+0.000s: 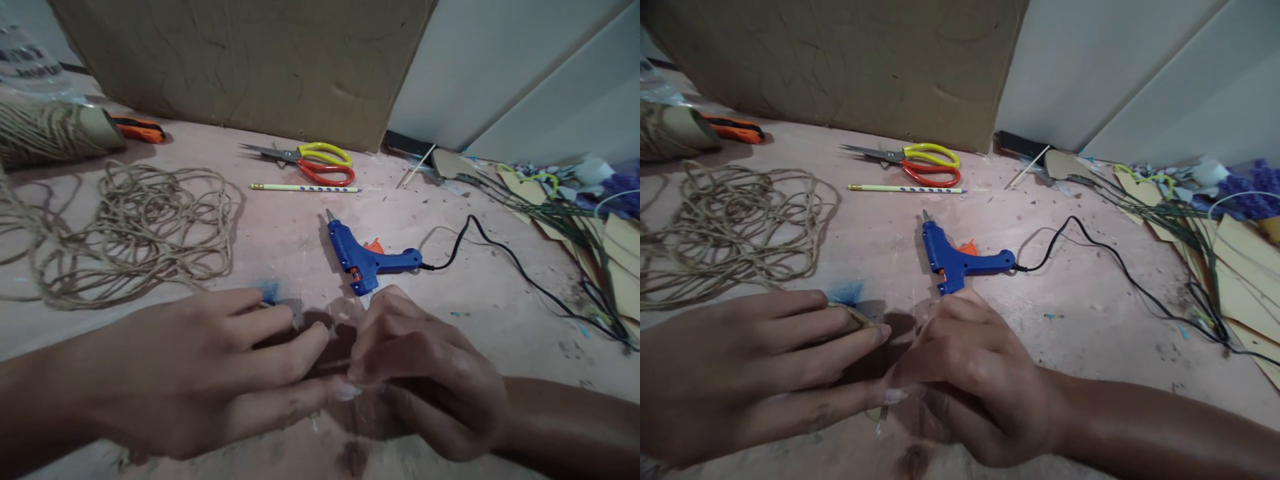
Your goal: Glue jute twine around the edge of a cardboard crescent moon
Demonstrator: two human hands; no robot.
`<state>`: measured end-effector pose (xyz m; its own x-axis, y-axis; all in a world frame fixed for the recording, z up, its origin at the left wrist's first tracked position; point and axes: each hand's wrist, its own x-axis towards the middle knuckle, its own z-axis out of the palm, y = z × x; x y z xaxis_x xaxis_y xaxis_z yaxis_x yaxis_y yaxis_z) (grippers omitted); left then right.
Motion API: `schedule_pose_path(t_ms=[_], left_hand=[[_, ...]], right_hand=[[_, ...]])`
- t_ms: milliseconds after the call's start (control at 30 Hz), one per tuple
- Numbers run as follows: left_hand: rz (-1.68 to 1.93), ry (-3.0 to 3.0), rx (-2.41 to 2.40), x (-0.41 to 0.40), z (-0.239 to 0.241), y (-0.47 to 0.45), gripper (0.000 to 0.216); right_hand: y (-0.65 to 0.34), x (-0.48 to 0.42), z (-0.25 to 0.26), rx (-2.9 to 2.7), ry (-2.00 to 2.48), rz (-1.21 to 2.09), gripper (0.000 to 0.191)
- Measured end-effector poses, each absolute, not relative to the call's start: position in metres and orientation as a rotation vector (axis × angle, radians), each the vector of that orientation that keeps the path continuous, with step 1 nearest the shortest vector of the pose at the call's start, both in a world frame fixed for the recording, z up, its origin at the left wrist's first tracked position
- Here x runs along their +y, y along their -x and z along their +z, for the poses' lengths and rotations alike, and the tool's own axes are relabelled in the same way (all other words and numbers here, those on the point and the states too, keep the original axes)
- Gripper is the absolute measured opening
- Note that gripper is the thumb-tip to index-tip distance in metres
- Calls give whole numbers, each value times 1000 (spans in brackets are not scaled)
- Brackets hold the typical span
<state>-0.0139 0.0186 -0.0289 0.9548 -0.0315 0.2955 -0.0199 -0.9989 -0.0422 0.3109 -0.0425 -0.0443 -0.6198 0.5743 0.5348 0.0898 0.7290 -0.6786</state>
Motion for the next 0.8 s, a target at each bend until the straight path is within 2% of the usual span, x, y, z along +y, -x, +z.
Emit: schedule_pose_path(t_ms=[367,467,533,667,800], left_hand=[[-510,3089,13,19,-27,14,58],[-498,3144,-33,20,-27,15,64],[-510,3131,-81,21,-28,15,65],[-548,3084,-122,22,-32,14,54],[-629,3099,-144,22,-41,15,49]], right_hand=[[-307,-47,-41,-2167,653,610,45],[-308,-49,-39,-2125,744,624,49],[-307,-51,-41,-2078,796,616,41],[-310,-46,-49,-1878,993,566,18],[-341,-8,-32,-1723,1169,342,6]])
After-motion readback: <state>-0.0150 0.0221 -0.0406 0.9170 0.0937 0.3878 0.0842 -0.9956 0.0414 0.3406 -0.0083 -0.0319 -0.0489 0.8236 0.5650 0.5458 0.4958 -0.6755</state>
